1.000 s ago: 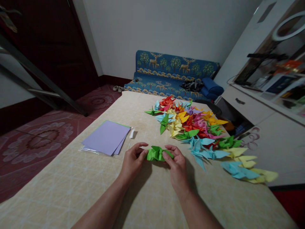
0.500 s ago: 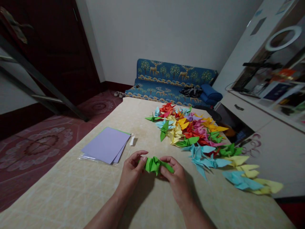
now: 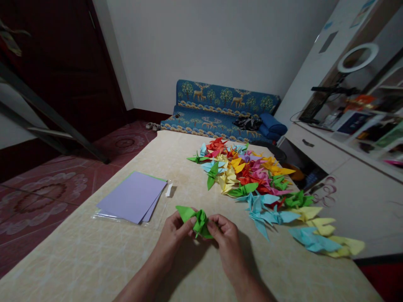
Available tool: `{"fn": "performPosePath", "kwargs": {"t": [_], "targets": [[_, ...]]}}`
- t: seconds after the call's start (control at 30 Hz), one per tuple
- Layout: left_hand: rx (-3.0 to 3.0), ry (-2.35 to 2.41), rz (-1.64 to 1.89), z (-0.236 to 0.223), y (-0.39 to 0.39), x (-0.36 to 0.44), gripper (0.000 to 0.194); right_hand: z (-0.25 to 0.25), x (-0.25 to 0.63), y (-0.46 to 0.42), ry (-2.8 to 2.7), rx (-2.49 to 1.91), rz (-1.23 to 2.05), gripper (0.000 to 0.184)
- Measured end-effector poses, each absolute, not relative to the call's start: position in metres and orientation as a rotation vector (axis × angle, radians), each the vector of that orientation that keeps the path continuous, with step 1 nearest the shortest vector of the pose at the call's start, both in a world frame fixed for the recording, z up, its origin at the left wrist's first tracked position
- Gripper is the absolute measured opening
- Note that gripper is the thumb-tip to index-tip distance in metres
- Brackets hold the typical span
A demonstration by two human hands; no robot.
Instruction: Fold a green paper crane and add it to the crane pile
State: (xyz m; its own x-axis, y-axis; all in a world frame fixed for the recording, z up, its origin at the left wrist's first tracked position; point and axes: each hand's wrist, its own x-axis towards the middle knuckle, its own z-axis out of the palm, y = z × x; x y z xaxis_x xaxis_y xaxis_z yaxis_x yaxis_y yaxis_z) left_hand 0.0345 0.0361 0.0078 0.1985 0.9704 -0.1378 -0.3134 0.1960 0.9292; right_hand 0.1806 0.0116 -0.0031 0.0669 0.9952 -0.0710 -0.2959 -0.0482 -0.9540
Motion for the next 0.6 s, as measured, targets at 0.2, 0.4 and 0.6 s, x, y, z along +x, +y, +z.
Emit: {"fn": "performPosePath", "kwargs": {"t": [0.2,0.4,0.6], "targets": [[0.933,0.926,1.114,0.009,0.037,0.033,0.031,0.004,0.182,0.01,-0.78,-1.139,1.227,0.041],[0.909,1.142,1.222,0.012,0.044,0.028,0.04,0.002,0.188,0.009,-0.696,-1.229,1.024,0.043],[0.508,1.0,1.485,0.048,0.101,0.036,0.029,-0.004,0.186,0.01,-0.684,-1.19,1.01,0.045]]}}
